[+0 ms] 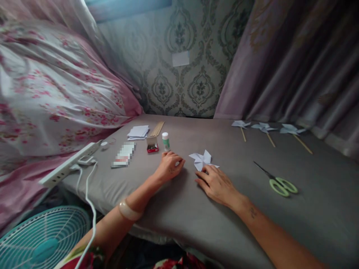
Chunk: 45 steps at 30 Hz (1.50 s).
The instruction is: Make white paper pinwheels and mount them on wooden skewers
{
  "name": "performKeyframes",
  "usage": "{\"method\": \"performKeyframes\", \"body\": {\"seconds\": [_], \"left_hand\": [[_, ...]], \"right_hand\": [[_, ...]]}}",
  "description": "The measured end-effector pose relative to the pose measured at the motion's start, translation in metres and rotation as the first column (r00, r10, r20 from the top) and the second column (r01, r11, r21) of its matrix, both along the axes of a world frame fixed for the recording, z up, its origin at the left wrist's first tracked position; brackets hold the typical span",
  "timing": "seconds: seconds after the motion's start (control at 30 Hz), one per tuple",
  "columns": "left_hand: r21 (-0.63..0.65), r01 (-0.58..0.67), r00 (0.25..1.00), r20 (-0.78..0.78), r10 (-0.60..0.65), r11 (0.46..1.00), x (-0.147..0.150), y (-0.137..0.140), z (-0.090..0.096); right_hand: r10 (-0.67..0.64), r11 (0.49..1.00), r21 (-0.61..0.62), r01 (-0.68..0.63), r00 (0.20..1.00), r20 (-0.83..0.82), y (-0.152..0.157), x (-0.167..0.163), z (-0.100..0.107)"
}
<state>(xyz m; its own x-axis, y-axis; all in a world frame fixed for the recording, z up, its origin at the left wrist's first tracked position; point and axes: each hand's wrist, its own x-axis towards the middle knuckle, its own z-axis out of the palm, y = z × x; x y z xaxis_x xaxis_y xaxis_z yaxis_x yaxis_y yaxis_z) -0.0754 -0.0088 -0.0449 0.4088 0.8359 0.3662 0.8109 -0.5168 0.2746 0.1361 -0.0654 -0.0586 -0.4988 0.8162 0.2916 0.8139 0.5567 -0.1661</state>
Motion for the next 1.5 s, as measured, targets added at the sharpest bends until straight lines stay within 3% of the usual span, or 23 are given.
{"method": "performKeyframes", "body": {"seconds": [0.2,0.37,0.5,0.57,0.67,0.97,1.5], "left_hand": [[-0.02,-0.056,0.998,0.017,0.056,0.998,-0.027,-0.001,0.003],[-0.045,-0.08,0.997,0.004,0.081,0.996,-0.03,-0.003,0.009],[-0.07,-0.04,0.999,-0.011,0.04,0.997,-0.019,-0.005,0.013],[-0.085,-0.015,1.0,-0.016,0.013,0.996,-0.012,-0.005,0.014],[-0.091,0.024,0.999,-0.031,-0.027,0.996,0.0,-0.004,0.013],[-0.086,0.101,0.992,-0.064,-0.107,0.991,0.015,0.004,0.001],[-0.258,0.012,1.0,0.025,-0.006,0.966,0.014,0.01,0.01]], "right_hand": [[0.012,0.998,-0.064,-0.017,0.998,-0.069,-0.001,0.02,0.006],[0.049,0.988,-0.139,-0.071,0.987,-0.153,0.0,0.035,0.017],[-0.146,0.976,-0.191,0.103,0.962,-0.23,0.006,0.044,0.023],[-0.255,0.963,-0.163,0.213,0.917,-0.306,0.011,0.047,0.019],[-0.295,0.955,-0.094,0.281,0.867,-0.401,0.021,0.047,0.008],[-0.238,0.97,-0.139,0.197,0.876,-0.419,0.037,0.034,-0.011],[-0.114,0.985,-0.166,0.037,0.871,-0.478,0.029,0.035,-0.008]]}}
